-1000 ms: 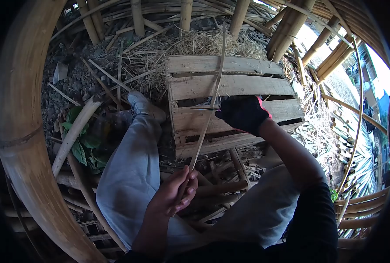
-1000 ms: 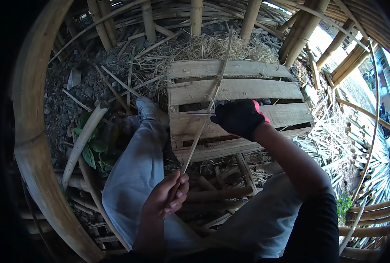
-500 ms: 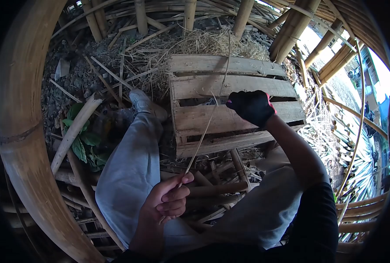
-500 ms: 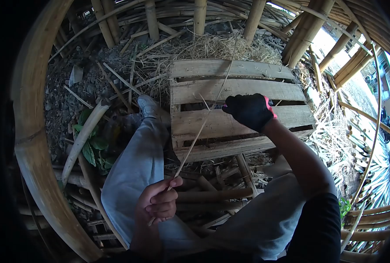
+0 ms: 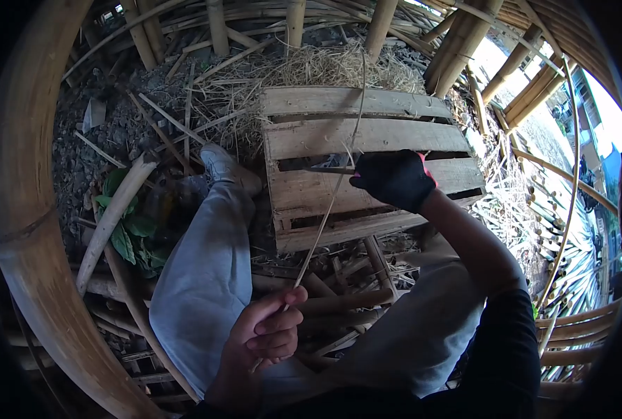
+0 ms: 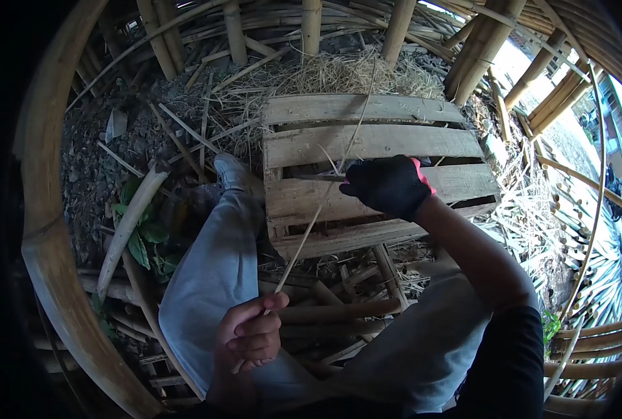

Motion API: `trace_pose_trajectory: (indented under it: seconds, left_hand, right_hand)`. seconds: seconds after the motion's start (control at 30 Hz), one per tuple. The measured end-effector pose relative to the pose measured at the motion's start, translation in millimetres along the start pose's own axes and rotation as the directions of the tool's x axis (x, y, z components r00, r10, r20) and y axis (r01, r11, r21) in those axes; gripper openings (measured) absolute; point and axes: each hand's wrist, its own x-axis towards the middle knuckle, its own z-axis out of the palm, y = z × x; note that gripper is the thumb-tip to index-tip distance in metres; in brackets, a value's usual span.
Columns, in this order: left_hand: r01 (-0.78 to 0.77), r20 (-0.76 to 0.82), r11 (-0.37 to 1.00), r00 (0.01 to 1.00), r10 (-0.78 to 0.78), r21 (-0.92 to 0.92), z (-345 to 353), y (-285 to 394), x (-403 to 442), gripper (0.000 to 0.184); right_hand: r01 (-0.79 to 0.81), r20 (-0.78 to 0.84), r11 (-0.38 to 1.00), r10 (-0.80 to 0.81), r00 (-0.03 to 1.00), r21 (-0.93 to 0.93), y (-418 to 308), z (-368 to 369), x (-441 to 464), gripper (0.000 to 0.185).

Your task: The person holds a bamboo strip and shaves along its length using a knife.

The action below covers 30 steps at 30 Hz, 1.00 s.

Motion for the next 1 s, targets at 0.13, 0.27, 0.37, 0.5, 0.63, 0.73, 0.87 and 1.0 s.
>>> trace_pose_trajectory:
  seconds: [0.13,0.27,0.37,0.5,0.63,0.73,0.87,1.0]
  left_hand:
    - [-0.005,-0.006,1.0,1.0,0.005,0.023,7.6,-1.3,-7.1,0.023]
    - [-0.037,-0.018,0.999,0.999,0.037,0.019,5.2,-4.4,-1.0,0.02]
    - [-0.024,-0.039,1.0,0.999,0.024,0.006,7.5,-2.0,-7.1,0.021]
    - [-0.025,-0.034,1.0,0.999,0.025,-0.008,9.3,-2.0,-7.4,0.019]
    - [-0.034,-0.063,0.999,0.997,0.034,0.008,5.1,-12.2,4.3,0.02]
    - [-0.022,-0.07,0.999,0.997,0.024,0.031,3.7,-10.4,2.8,0.02]
    - [-0.064,-0.082,0.998,0.995,0.063,-0.009,4.4,-7.9,6.7,0.021]
    - [0.006,-0.067,0.997,0.998,-0.001,0.082,5.3,-6.2,7.4,0.016]
  right_hand:
    - [-0.152,-0.006,0.985,0.152,0.988,-0.08,20.0,15.3,7.1,0.029]
    - [-0.215,-0.053,0.975,0.212,0.976,-0.056,23.3,15.0,1.4,0.033]
    - [0.064,-0.098,0.998,-0.066,0.993,-0.023,6.2,1.1,1.3,0.027]
    - [-0.072,-0.191,0.986,0.043,0.981,-0.148,60.9,26.8,6.7,0.024]
    - [-0.146,-0.045,0.984,0.142,0.989,-0.104,25.8,9.6,-3.4,0.025]
    - [-0.08,-0.186,0.988,0.054,0.981,-0.133,29.9,24.9,0.8,0.028]
    - [-0.194,-0.117,0.969,0.177,0.977,-0.152,50.8,24.1,4.5,0.028]
    - [-0.272,0.022,0.959,0.274,0.961,-0.08,40.0,8.6,5.8,0.032]
